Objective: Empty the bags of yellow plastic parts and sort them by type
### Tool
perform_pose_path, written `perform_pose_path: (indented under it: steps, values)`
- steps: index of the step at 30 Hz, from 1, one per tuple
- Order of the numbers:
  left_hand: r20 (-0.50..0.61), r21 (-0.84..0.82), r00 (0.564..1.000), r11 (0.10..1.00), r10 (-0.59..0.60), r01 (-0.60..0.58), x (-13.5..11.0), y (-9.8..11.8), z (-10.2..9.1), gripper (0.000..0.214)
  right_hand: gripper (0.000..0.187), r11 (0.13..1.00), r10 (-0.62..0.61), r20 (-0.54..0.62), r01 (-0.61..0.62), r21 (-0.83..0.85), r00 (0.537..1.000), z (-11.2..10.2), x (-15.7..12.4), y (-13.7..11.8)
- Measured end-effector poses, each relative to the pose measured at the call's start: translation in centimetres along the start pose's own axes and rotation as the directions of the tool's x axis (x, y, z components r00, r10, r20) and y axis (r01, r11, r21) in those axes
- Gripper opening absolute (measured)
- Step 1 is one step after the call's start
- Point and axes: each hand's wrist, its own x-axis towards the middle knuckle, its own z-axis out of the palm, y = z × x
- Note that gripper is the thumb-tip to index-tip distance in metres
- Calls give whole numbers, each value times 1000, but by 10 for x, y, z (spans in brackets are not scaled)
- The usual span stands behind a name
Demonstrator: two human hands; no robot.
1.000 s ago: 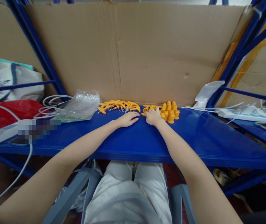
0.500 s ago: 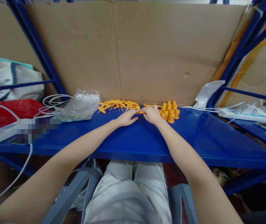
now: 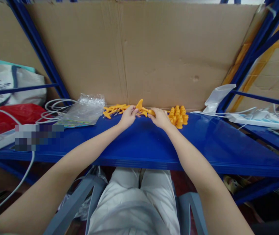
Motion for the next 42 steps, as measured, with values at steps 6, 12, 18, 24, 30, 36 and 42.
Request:
perform_pose_path:
  steps: [6,12,18,24,30,36,42]
  values:
    - [38,266,980,943,197,-200,-8,4,-14,57,39,1000,-29,34,30,-5,999,-4,-1,-2]
    - [84,486,979,851,184,-202,-12,13,-24,65,37,997,-70,14,70,11,997,-4,0,-3]
    - [82,543,979,816,186,-200,-14,21,-26,67,34,998,-57,9,57,2,998,-7,-1,-6]
    - [77,562,984,808,164,-178,-13,19,-23,64,32,1000,-18,103,20,-18,995,-6,-2,-10]
    - [95,562,982,805,166,-191,-13,15,-23,64,30,1000,-13,151,14,-3,988,-6,-1,-9]
    - [142,598,984,783,108,-173,-14,18,-20,65,23,1000,0,121,1,-8,993,-9,-2,-8]
    - [136,555,990,824,46,-115,-12,15,-13,65,22,989,-26,69,36,-146,997,-14,-5,-14]
